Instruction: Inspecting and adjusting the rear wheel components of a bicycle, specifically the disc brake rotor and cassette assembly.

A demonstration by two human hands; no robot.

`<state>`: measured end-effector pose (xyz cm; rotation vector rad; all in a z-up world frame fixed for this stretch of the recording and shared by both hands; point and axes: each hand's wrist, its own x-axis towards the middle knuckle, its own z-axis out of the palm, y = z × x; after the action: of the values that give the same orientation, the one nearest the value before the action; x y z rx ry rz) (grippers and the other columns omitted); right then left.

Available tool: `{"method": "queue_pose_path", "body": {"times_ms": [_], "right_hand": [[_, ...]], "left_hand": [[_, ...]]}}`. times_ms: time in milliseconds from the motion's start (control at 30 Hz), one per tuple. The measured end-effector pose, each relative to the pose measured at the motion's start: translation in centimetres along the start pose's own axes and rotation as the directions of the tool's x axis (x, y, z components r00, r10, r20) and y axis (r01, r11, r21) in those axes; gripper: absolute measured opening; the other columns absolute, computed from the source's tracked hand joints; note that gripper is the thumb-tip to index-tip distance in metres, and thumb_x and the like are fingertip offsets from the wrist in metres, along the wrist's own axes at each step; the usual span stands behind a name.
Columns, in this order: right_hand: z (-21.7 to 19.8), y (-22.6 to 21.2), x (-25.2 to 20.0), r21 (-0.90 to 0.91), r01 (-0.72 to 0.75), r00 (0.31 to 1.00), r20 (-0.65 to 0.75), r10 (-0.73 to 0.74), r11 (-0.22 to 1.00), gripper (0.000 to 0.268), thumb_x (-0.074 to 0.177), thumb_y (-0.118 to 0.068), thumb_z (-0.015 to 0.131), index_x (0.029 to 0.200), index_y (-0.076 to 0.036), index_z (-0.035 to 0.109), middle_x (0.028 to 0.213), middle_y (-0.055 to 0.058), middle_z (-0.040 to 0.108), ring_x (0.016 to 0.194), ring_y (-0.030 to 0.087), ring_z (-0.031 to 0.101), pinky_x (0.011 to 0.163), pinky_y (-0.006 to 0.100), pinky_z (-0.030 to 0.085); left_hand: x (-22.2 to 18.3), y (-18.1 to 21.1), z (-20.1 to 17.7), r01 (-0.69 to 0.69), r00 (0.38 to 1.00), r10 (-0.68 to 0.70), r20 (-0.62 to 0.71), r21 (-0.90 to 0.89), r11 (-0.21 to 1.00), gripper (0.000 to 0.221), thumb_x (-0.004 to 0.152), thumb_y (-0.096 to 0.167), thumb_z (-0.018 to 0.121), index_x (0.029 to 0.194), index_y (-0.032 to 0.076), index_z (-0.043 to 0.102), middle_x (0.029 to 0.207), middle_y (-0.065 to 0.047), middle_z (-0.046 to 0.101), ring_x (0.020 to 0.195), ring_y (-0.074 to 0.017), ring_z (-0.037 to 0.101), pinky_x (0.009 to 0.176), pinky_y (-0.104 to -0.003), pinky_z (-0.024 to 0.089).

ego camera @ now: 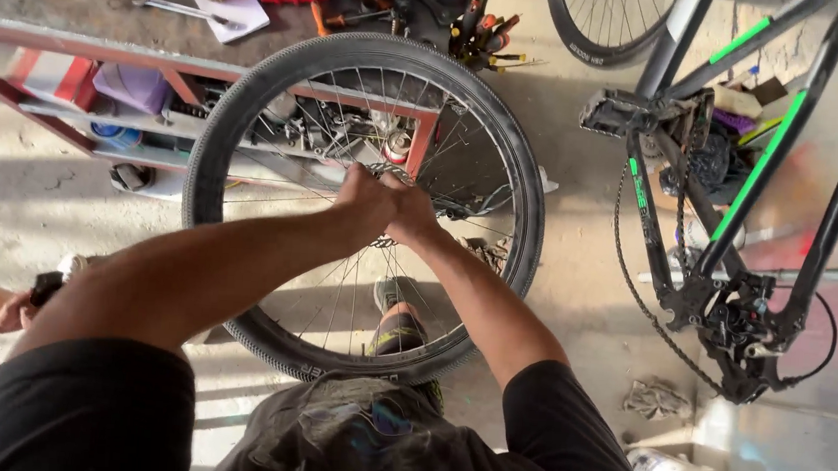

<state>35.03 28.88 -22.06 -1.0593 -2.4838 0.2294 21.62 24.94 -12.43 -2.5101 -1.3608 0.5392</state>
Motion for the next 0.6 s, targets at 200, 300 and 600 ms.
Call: {"method": "queue_pose_path", "body": {"times_ms": [200,300,600], "right_hand": [[-11.3,-7.4,3.0,-0.012,-0.229,0.928,0.298,0.222,0.973,0.032,0.092,-0.033,0.059,0.109,-0.008,0.070,0.104,0.012,0.072,0.091,0.039,0.076,0.071,0.051,0.061],[-6.1,-4.2,1.9,0.027,-0.315,0.886,0.367,0.283,0.949,0.035,0.092,-0.042,0.062,0.109,-0.013,0.072,0.105,0.009,0.070,0.099,0.036,0.075,0.082,0.047,0.060],[-5.3,-3.7,2.0,0.192,-0.287,0.947,0.202,0.249,0.938,0.022,0.086,-0.046,0.067,0.082,-0.025,0.066,0.090,-0.004,0.066,0.092,0.034,0.072,0.078,0.048,0.058]], "left_hand": [[1.8,-4.1,-1.7,0.394,0.896,-0.030,0.443,-0.761,0.515,0.032,0.097,0.016,0.055,0.127,0.007,0.059,0.124,-0.012,0.058,0.118,-0.0405,0.056,0.087,-0.060,0.046],[-0.1,-4.6,2.3,0.546,0.837,-0.037,0.546,-0.837,0.020,0.042,0.098,0.037,0.057,0.128,0.009,0.057,0.114,-0.008,0.056,0.107,-0.0364,0.055,0.091,-0.057,0.048],[-1.1,-1.3,4.1,0.184,0.978,-0.201,-0.053,-0.233,0.955,0.035,0.087,0.041,0.075,0.117,0.032,0.059,0.123,-0.003,0.064,0.089,-0.0263,0.072,0.056,-0.044,0.057]]}}
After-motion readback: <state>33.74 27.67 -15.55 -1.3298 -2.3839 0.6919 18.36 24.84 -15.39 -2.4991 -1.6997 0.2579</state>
